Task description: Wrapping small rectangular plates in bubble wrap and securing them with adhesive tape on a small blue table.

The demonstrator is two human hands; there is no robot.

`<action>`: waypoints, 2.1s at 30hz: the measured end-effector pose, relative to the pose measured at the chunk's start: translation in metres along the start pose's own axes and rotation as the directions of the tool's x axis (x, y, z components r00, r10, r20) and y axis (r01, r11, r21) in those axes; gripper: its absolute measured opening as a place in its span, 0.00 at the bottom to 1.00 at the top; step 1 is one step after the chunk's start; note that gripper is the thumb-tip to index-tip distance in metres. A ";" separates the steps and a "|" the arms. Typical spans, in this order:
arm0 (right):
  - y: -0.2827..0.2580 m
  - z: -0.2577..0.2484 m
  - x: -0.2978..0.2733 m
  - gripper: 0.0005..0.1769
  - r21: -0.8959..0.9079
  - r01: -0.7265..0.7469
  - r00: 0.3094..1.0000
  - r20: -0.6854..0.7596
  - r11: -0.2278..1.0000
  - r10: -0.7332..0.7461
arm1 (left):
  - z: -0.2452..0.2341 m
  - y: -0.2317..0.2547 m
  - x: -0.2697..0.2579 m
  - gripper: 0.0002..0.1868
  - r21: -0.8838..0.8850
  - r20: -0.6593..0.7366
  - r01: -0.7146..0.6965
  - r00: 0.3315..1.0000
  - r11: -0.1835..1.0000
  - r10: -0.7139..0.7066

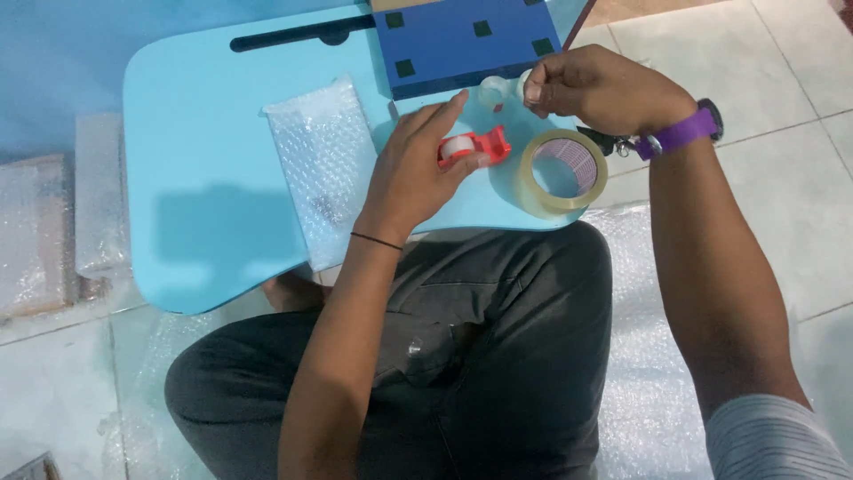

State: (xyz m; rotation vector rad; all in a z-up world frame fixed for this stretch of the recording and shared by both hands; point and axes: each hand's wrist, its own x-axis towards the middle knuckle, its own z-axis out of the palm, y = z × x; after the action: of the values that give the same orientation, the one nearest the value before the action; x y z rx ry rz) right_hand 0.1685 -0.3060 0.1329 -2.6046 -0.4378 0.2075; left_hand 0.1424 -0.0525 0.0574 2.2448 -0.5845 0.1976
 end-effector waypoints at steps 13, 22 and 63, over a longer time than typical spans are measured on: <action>-0.074 -0.002 -0.035 0.06 0.026 0.289 0.955 0.063 0.957 -0.290 | -0.099 -0.019 -0.121 0.44 0.265 0.121 -0.126 0.988 0.956 0.096; -0.141 0.017 -0.031 0.08 -0.246 0.290 0.956 0.114 0.925 -0.269 | -0.075 -0.045 -0.149 0.09 0.304 -0.135 -0.173 0.966 0.937 0.222; -0.114 0.184 -0.037 0.22 0.409 0.460 0.865 -0.408 0.788 -0.293 | -0.029 -0.064 -0.155 0.09 0.071 -0.622 -0.206 0.756 0.976 0.205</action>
State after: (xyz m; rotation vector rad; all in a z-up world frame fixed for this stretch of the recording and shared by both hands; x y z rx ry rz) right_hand 0.0625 -0.1426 0.0314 -1.9391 -0.6804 -0.2253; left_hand 0.0370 0.0596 -0.0147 1.9337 -0.4516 1.0191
